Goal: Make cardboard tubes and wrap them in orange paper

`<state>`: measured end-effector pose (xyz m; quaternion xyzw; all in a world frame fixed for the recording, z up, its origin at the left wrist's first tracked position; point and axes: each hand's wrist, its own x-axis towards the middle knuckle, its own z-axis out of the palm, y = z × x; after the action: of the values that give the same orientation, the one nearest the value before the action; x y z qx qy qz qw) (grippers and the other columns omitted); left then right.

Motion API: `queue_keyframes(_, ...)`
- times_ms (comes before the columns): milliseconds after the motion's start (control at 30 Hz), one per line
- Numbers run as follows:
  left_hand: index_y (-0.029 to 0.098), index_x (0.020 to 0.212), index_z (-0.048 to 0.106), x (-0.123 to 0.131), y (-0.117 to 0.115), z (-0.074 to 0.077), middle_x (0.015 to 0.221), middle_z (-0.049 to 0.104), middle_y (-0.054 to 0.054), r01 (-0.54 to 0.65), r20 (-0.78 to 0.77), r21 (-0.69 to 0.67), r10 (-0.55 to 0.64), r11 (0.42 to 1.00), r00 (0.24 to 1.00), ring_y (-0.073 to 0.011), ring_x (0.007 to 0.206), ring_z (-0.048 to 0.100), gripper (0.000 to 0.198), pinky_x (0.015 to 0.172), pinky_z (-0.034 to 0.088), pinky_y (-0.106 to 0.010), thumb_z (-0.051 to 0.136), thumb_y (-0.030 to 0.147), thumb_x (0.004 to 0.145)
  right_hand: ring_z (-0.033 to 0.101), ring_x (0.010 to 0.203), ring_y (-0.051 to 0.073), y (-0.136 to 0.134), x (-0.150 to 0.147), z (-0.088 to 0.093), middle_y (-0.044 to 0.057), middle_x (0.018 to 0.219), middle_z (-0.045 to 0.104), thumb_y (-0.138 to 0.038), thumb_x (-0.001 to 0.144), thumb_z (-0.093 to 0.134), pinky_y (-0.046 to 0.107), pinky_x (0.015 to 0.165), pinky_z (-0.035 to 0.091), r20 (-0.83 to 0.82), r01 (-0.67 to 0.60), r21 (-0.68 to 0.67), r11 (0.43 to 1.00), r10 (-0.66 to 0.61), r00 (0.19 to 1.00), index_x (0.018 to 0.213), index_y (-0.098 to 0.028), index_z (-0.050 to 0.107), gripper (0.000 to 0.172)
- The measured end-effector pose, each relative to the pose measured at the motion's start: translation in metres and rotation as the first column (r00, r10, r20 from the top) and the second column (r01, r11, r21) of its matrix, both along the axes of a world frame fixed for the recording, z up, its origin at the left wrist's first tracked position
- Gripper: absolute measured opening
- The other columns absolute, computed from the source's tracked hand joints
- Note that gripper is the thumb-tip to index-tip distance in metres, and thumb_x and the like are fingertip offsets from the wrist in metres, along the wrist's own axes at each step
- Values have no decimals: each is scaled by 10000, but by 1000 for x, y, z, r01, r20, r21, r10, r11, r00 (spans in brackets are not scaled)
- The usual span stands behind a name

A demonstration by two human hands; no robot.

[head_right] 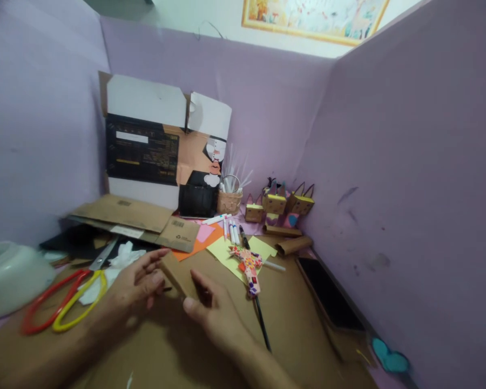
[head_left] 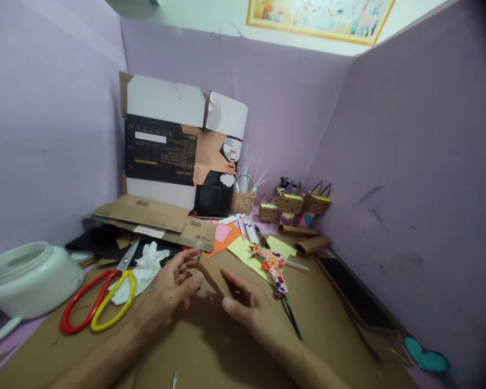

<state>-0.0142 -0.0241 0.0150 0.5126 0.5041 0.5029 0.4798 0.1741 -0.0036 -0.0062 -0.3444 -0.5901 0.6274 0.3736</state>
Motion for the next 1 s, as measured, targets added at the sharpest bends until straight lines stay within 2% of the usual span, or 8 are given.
queue_keyframes(133, 148, 1138, 452, 3, -2, 2, 836, 624, -40, 6, -17, 19, -5, 1000, 1000, -173, 730, 614, 567, 574, 483, -239, 679, 409, 689, 479, 1216, 315, -3, -2, -1, 135, 1316, 540, -416, 651, 725, 479, 1039, 315, 31, -67, 58, 996, 66, 997, 1232, -173, 565, 650)
queue_keyframes(200, 142, 1050, 504, 5, -3, 4, 835, 653, -47, -13, -19, 48, 14, 999, 1000, -196, 776, 638, 483, 657, 504, -271, 691, 362, 663, 531, 1152, 311, -3, -3, 0, 130, 1254, 592, -384, 679, 689, 466, 994, 369, 53, -94, 81, 992, 90, 994, 1200, -159, 586, 577)
queue_keyframes(367, 132, 944, 555, 6, -5, 6, 852, 682, -69, -68, -120, 83, 78, 994, 990, -222, 767, 649, 362, 663, 513, -306, 650, 329, 656, 600, 879, 272, -5, -5, 0, 93, 934, 688, -327, 668, 670, 389, 785, 464, 161, -7, 112, 994, -12, 987, 1036, -136, 658, 415)
queue_keyframes(500, 117, 966, 557, 4, -3, 4, 834, 670, -76, -92, -205, 65, 103, 994, 973, -231, 741, 637, 420, 654, 502, -328, 660, 374, 650, 563, 769, 206, -9, -9, 2, 37, 819, 656, -332, 711, 640, 303, 696, 435, 64, -166, 117, 979, 159, 985, 986, -164, 670, 324)
queue_keyframes(567, 112, 987, 548, 5, -2, 4, 842, 665, -82, -88, -190, 48, 95, 995, 977, -242, 753, 637, 468, 657, 503, -339, 671, 393, 633, 551, 756, 189, -9, -11, 2, 23, 793, 651, -341, 711, 645, 275, 676, 418, 10, -173, 83, 981, 173, 985, 960, -173, 677, 303)
queue_keyframes(733, 125, 971, 547, 12, -1, 4, 971, 679, -110, 70, 11, 40, -70, 997, 997, -248, 908, 639, 401, 778, 503, -339, 654, 363, 667, 496, 594, 123, -7, -13, -1, -7, 656, 620, -355, 644, 731, 214, 562, 370, -48, -99, -67, 993, 96, 994, 807, -154, 692, 262)
queue_keyframes(900, 123, 941, 577, 15, 0, 3, 913, 690, -98, 46, -27, 34, -45, 998, 999, -248, 849, 645, 349, 703, 511, -334, 631, 347, 680, 522, 557, 114, -7, -14, -5, 4, 638, 640, -367, 605, 775, 211, 550, 395, -104, -102, -166, 981, 85, 991, 762, -138, 687, 292)
queue_keyframes(1000, 123, 914, 580, 11, 2, 3, 877, 676, -88, 56, -57, 31, -55, 998, 997, -243, 809, 636, 336, 694, 508, -344, 636, 349, 671, 544, 569, 116, -7, -13, -5, 21, 671, 663, -388, 607, 775, 219, 572, 415, -97, -124, -182, 975, 108, 989, 808, -130, 690, 339)
